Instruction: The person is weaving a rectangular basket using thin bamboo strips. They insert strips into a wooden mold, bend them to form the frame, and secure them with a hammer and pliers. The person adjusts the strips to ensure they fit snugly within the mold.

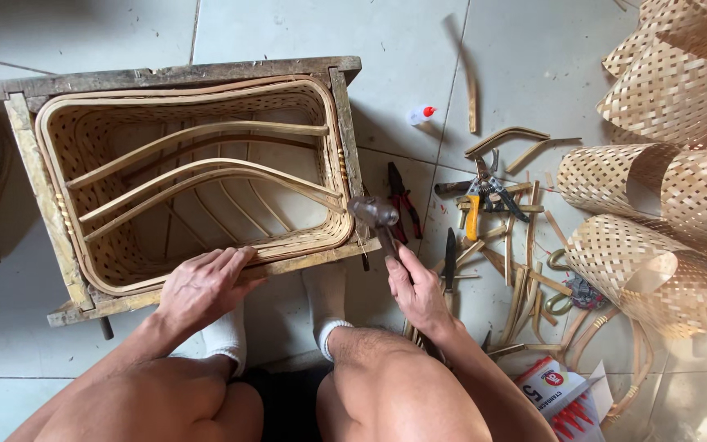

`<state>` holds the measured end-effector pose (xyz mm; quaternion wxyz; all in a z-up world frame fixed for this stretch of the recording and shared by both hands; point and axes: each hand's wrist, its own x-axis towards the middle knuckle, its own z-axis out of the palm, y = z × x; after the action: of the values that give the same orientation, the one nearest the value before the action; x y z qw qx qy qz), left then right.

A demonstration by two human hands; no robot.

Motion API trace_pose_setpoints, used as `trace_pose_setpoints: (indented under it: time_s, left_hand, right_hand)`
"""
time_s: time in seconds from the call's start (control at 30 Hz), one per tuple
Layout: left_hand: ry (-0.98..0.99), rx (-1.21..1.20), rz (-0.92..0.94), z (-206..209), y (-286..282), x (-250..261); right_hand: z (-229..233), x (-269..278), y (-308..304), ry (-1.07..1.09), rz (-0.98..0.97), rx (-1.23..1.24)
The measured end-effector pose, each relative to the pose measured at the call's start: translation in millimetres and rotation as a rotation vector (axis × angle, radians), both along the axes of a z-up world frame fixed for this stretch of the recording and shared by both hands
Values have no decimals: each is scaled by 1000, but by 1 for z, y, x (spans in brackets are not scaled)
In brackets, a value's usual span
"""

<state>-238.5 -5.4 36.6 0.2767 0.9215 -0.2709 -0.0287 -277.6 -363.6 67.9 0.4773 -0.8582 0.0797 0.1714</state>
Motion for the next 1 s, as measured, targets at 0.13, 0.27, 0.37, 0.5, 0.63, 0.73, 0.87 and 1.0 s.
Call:
trace_pose_setpoints:
  time_s: [0.13, 0.27, 0.37, 0.5, 0.63, 0.73, 0.87, 1.0]
  left_hand:
    - [116, 68, 7, 4, 0, -3]
    - [65, 28, -10, 8, -1, 6]
    - [76, 38, 6, 9, -1, -2]
    - [61, 10, 16, 9, -3, 7]
    - [209, 53, 5, 13, -2, 5]
    - [354, 28, 27, 17, -5, 19]
    - [1000, -186, 66, -20, -25, 65]
    - [1443, -672, 176, -55, -93, 92]
  right_hand:
    - [0, 9, -4, 40, 8, -23]
    - [4, 0, -17, -25, -42, -13]
    - [-19, -15, -12, -129, 7, 172]
    - [-23, -28, -8, -31, -88, 60]
    - [-36, -63, -18, 14, -123, 7]
    - [-54, -89, -19, -68, -306, -90]
    - [-67, -120, -15, -113, -381, -265]
    - [-73, -123, -4, -114, -330, -355]
